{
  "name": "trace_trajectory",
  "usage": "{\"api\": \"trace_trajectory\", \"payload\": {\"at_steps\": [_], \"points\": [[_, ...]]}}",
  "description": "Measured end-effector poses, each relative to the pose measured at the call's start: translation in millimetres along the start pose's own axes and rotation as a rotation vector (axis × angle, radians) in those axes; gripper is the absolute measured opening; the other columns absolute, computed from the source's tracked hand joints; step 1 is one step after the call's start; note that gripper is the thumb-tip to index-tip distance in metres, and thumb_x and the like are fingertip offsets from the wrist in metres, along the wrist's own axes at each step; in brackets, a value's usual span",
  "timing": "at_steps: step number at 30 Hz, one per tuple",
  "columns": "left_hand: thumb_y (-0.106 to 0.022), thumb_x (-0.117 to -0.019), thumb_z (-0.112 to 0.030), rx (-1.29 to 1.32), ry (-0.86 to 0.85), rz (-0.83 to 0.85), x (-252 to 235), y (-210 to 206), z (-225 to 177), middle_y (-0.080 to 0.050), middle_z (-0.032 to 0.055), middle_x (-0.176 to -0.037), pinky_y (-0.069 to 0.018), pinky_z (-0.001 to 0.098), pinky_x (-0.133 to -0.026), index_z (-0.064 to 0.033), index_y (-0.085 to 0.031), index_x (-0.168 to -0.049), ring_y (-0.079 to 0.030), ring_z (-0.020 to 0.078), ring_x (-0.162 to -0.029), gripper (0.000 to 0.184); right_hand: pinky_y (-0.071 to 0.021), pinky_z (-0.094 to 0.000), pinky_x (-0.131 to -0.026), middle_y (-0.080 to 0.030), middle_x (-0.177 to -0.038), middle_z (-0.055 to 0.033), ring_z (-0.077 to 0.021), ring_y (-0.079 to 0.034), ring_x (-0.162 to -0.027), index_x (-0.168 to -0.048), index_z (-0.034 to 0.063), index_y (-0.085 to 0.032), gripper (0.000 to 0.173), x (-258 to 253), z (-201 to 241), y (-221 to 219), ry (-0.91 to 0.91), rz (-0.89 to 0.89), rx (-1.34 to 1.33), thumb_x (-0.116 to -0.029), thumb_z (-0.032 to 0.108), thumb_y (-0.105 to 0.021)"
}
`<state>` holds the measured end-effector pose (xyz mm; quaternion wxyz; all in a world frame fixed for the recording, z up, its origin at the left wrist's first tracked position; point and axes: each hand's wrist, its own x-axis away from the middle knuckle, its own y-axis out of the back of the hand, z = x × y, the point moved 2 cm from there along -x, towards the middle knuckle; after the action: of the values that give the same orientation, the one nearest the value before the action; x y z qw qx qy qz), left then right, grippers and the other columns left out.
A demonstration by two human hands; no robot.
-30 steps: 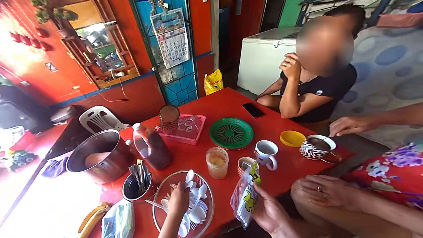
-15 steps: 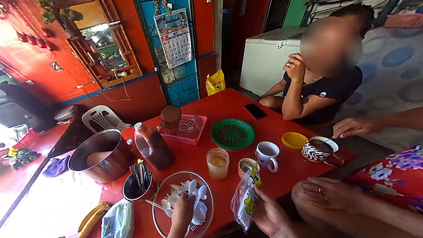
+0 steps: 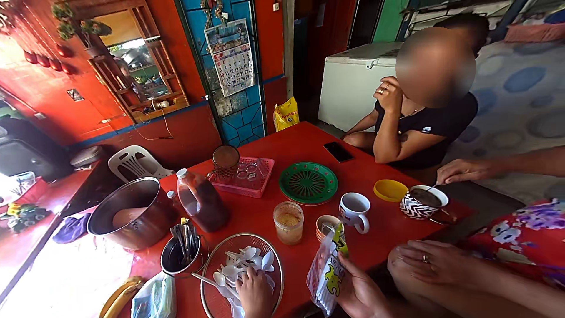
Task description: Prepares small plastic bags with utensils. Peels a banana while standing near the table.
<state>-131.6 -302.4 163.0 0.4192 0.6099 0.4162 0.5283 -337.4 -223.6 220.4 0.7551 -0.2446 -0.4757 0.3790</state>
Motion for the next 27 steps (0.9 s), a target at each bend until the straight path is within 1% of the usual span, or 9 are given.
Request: {"api": "trace_trajectory", "payload": {"at_steps": [4, 7, 9, 11, 13, 15, 20, 24, 27], "points": [[-0.053, -0.1016, -0.026, 0.033, 0.018, -0.037, -4, 1, 5, -0.062, 0.0161, -0.136, -0.0427, 0.0604, -0.102, -0.0121, -0.072, -0.122, -0.056, 0.0361, -0.129, 0.031, -0.063, -0.0428, -0.076, -0.07, -0.099, -0.0147, -0.0238, -0.073, -0.087, -0.119, 0.006, -0.056, 0.031, 0, 2, 1, 0.003, -0.006, -0.028, -0.1101, 0.031, -0.04], [-0.051, -0.1048, -0.028, 0.234, -0.015, -0.214, -1, 17, 10, -0.065, 0.021, -0.13, -0.0434, 0.0633, -0.103, -0.0035, -0.07, -0.122, -0.06, 0.0396, -0.125, 0.036, -0.0628, -0.0431, -0.076, -0.07, -0.098, -0.0151, -0.0248, -0.073, -0.087, -0.12, 0.0057, -0.056, 0.031, 0, 7, 1, 0.017, 0.011, -0.052, -0.1099, 0.03, -0.041], [-0.047, -0.1063, -0.026, 0.373, -0.052, -0.345, 2, 30, 12, -0.07, 0.0229, -0.115, -0.0495, 0.061, -0.095, 0.0016, -0.067, -0.118, -0.068, 0.0401, -0.111, 0.036, -0.0628, -0.043, -0.077, -0.07, -0.099, -0.0151, -0.0247, -0.073, -0.086, -0.121, 0.0057, -0.056, 0.031, -1, 9, 0, 0.025, 0.016, -0.06, -0.11, 0.03, -0.04], [-0.045, -0.1076, -0.025, 0.537, -0.079, -0.413, 5, 45, 15, -0.071, 0.0212, -0.097, -0.0557, 0.0588, -0.082, 0.0034, -0.063, -0.119, -0.072, 0.038, -0.091, 0.035, -0.0628, -0.0432, -0.076, -0.07, -0.099, -0.0157, -0.0249, -0.073, -0.087, -0.121, 0.0053, -0.055, 0.031, -2, 9, -1, 0.031, 0.024, -0.065, -0.1102, 0.03, -0.04], [-0.042, -0.1093, -0.027, 0.676, -0.113, -0.384, 8, 57, 19, -0.07, 0.0131, -0.082, -0.0585, 0.0508, -0.069, 0.0012, -0.059, -0.12, -0.071, 0.0282, -0.072, 0.035, -0.0625, -0.0436, -0.077, -0.069, -0.1, -0.0157, -0.0252, -0.072, -0.089, -0.123, 0.0057, -0.054, 0.03, -1, 7, 0, 0.034, 0.044, -0.065, -0.1102, 0.029, -0.04], [-0.042, -0.1103, -0.028, 0.773, -0.198, -0.241, 9, 70, 23, -0.069, 0.0103, -0.079, -0.0574, 0.045, -0.063, 0.0008, -0.06, -0.121, -0.067, 0.0226, -0.064, 0.035, -0.0629, -0.0433, -0.076, -0.07, -0.098, -0.0153, -0.0251, -0.073, -0.087, -0.122, 0.0064, -0.053, 0.029, -1, 5, -4, 0.043, 0.062, -0.049, -0.1105, 0.029, -0.039], [-0.042, -0.1106, -0.033, 0.704, -0.401, 0.053, 42, 111, 13, -0.071, 0.0056, -0.082, -0.0557, 0.0423, -0.076, -0.0036, -0.07, -0.116, -0.067, 0.0174, -0.074, 0.041, -0.0618, -0.0454, -0.078, -0.069, -0.103, -0.016, -0.0259, -0.072, -0.091, -0.129, 0.0068, -0.05, 0.03, -5, 3, -8, 0.084, 0.041, 0.008, -0.1103, 0.029, -0.04], [-0.042, -0.1094, -0.03, 0.62, -0.541, 0.063, 62, 131, 7, -0.072, 0.0091, -0.089, -0.0563, 0.0448, -0.081, -0.0033, -0.072, -0.112, -0.069, 0.0207, -0.081, 0.041, -0.0612, -0.0445, -0.081, -0.069, -0.106, -0.0162, -0.026, -0.072, -0.094, -0.131, 0.006, -0.051, 0.039, -8, 5, -11, 0.082, 0.061, 0.032, -0.1111, 0.036, -0.036], [-0.048, -0.1071, -0.034, 0.496, -0.575, -0.005, 71, 133, 3, -0.072, 0.0102, -0.094, -0.058, 0.0506, -0.079, -0.0097, -0.075, -0.113, -0.071, 0.025, -0.086, 0.037, -0.0619, -0.0431, -0.081, -0.07, -0.106, -0.0161, -0.025, -0.072, -0.093, -0.128, 0.0052, -0.055, 0.046, -7, 5, -15, 0.078, 0.075, 0.026, -0.1112, 0.041, -0.032]]}}
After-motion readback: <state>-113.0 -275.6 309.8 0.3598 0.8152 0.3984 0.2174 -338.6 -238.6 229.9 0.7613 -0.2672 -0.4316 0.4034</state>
